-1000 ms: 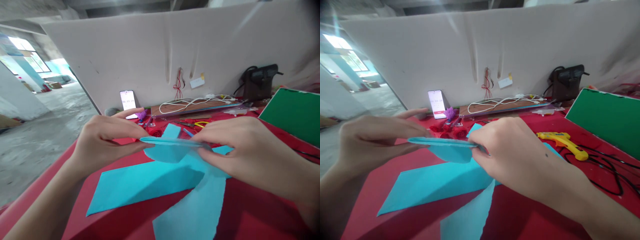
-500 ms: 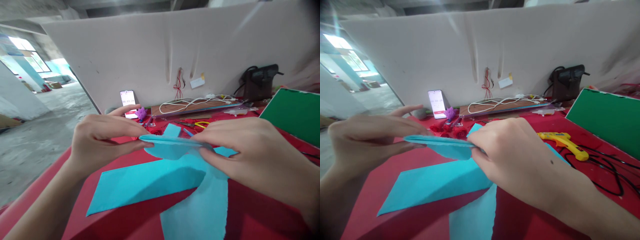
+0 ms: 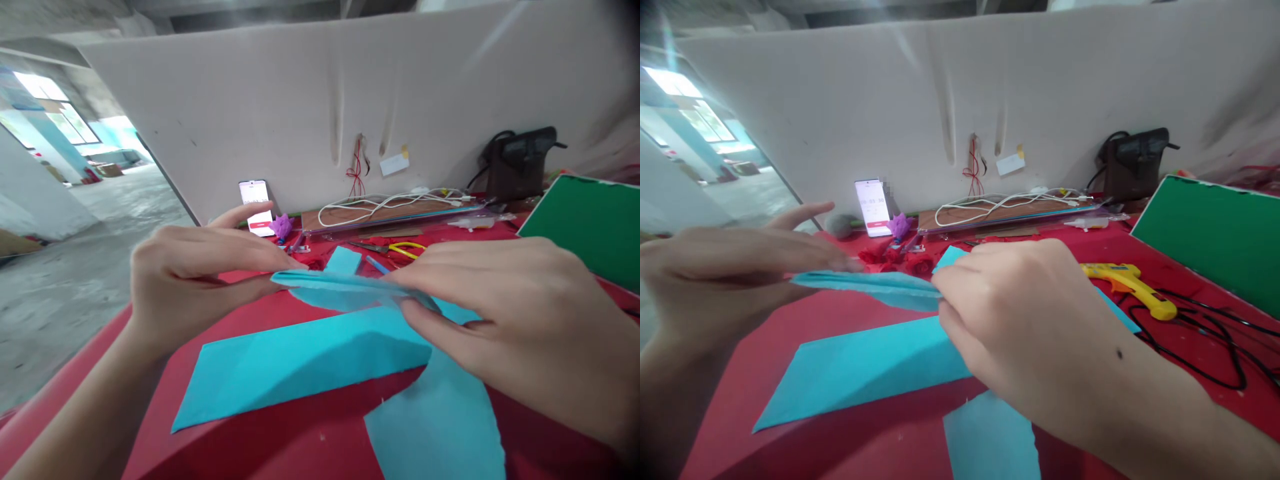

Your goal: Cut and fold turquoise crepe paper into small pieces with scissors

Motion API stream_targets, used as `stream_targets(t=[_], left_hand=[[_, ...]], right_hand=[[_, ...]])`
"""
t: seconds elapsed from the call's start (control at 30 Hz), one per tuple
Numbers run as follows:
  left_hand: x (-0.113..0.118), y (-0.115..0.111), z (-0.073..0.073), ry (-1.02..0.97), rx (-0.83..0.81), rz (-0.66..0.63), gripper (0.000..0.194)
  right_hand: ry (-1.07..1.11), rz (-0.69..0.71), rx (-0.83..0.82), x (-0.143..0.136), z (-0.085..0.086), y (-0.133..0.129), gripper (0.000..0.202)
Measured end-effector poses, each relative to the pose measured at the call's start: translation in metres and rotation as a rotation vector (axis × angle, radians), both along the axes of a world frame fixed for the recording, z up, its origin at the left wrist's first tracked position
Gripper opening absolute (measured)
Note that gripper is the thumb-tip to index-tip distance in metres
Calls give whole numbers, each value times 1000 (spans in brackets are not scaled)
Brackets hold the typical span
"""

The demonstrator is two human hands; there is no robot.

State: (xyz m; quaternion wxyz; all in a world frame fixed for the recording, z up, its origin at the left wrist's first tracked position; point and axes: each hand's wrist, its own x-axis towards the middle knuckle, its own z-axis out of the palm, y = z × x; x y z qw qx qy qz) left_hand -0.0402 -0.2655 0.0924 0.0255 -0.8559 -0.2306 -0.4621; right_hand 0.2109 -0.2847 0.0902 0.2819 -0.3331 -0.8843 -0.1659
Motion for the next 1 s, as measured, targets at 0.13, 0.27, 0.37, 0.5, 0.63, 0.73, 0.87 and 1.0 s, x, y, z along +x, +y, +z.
stream_targets(t=[0.13, 0.27, 0.37, 0.5, 0.63, 0.73, 0.87, 1.0], left_hand=[[4, 1, -5, -147, -84, -30, 21], [11, 6, -10, -240, -287, 112, 12], [16, 12, -14, -206, -431, 210, 5], [18, 23, -22, -107, -622, 322, 20], [17, 31, -30, -8, -750, 314, 24], [18, 32, -33, 33, -765, 311, 25], [18, 33, -35, 55, -761, 329, 25], [19, 33, -35, 38, -822, 391, 25]], right_hand=[[100, -16, -236, -1, 4, 6, 15], [156, 65, -646, -3, 2, 23, 17], [167, 131, -913, -6, -7, 40, 18], [300, 242, -1001, -13, -21, 59, 24], [418, 350, -893, -27, -29, 69, 32], [381, 415, -797, -41, -32, 78, 30], [265, 467, -692, -57, -36, 95, 27], [218, 513, -625, -64, -40, 107, 26]])
